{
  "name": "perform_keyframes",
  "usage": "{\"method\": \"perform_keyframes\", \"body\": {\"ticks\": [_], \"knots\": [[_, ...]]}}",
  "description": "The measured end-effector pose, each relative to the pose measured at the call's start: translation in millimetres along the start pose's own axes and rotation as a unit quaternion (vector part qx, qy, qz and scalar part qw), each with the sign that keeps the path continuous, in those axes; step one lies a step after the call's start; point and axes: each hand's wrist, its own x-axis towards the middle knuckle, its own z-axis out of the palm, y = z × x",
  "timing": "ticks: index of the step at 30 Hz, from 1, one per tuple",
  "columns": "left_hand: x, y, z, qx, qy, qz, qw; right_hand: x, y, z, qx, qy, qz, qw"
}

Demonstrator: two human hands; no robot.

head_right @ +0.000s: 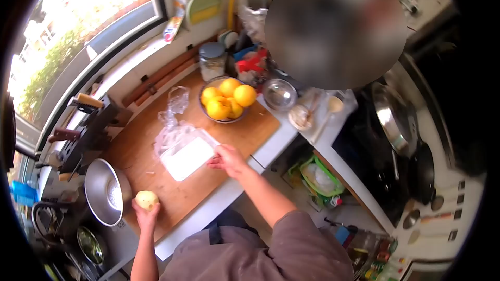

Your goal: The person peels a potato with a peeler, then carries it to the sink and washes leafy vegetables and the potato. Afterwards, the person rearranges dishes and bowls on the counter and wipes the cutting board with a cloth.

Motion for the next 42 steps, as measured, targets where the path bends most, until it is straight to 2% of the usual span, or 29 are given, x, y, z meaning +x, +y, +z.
{"method": "perform_keyframes", "body": {"ticks": [1,3,5,7,9,11,15,17,19,23,25,26,27,28,29,30,31,32,34,36,37,38,40,41,42], "knots": [[-0.6,-1.8,-0.1,0.005,0.014,0.009,1.000,-19.4,-7.8,-18.9,0.022,0.021,-0.012,0.999],[-2.3,0.9,0.3,-0.002,0.022,0.028,0.999,-50.4,-25.0,-52.8,0.067,0.112,-0.098,0.987],[-1.9,4.3,-2.0,-0.004,0.017,0.002,1.000,-66.5,-38.0,-98.8,0.113,0.151,-0.207,0.960],[-0.2,-3.1,-0.2,-0.002,0.017,0.018,1.000,-71.7,-51.9,-149.2,0.158,0.199,-0.285,0.924],[-0.5,3.1,-0.6,-0.020,0.020,0.027,0.999,-73.8,-81.4,-192.4,0.192,0.320,-0.341,0.863],[2.3,-1.4,1.9,-0.018,0.024,0.030,0.999,-56.5,-97.8,-243.3,0.198,0.348,-0.348,0.847],[14.2,-12.2,12.4,-0.016,0.063,0.051,0.997,-17.4,-131.1,-299.8,0.216,0.430,-0.294,0.826],[1.3,-15.2,10.6,-0.012,0.084,0.027,0.996,4.7,-139.0,-332.2,0.234,0.429,-0.259,0.833],[4.2,4.0,7.8,-0.029,0.055,-0.015,0.998,29.1,-142.9,-378.6,0.251,0.369,-0.238,0.863],[5.1,10.6,10.8,-0.003,0.077,-0.050,0.996,55.8,-150.6,-417.5,0.140,0.425,-0.181,0.876],[6.0,13.2,11.0,-0.006,0.067,-0.090,0.994,47.3,-164.4,-379.8,0.072,0.521,-0.102,0.844],[1.2,28.7,6.3,0.009,0.070,-0.086,0.994,48.3,-162.9,-368.4,0.082,0.542,-0.134,0.826],[1.4,33.6,7.1,0.009,0.079,-0.097,0.992,53.0,-153.2,-373.8,0.032,0.532,-0.173,0.828],[2.9,35.0,9.0,0.050,0.089,-0.112,0.988,60.7,-133.9,-363.4,-0.141,0.545,-0.253,0.786],[2.8,38.2,9.0,0.090,0.098,-0.127,0.983,71.1,-108.4,-342.3,-0.306,0.536,-0.328,0.715],[1.8,48.8,6.9,0.096,0.096,-0.145,0.980,72.6,-82.3,-288.8,-0.331,0.390,-0.419,0.750],[2.5,53.5,6.2,0.099,0.103,-0.153,0.978,65.3,-64.3,-215.6,-0.332,0.234,-0.401,0.821],[3.2,56.0,6.0,0.109,0.096,-0.150,0.978,57.3,-50.2,-147.6,-0.322,0.073,-0.371,0.868],[3.2,60.2,6.4,0.111,0.097,-0.160,0.976,56.5,-38.3,-61.5,-0.558,-0.065,-0.394,0.727],[1.9,57.0,9.9,0.083,0.111,-0.168,0.976,80.5,-24.7,0.5,-0.541,-0.130,-0.444,0.703],[-1.5,52.2,11.9,0.056,0.120,-0.178,0.975,100.6,-19.7,25.5,-0.548,-0.119,-0.456,0.691],[-4.0,43.5,14.3,-0.025,0.107,-0.149,0.983,122.0,-15.3,47.0,-0.555,-0.109,-0.467,0.679],[-15.4,38.8,17.1,-0.050,0.105,-0.140,0.983,150.7,-19.8,87.5,-0.655,-0.001,-0.402,0.640],[-18.8,38.5,18.6,-0.074,0.098,-0.122,0.985,168.4,-27.6,102.9,-0.715,-0.004,-0.306,0.629],[-23.0,37.2,20.5,-0.062,0.114,-0.115,0.985,188.3,-29.7,106.8,-0.741,-0.007,-0.259,0.619]]}}
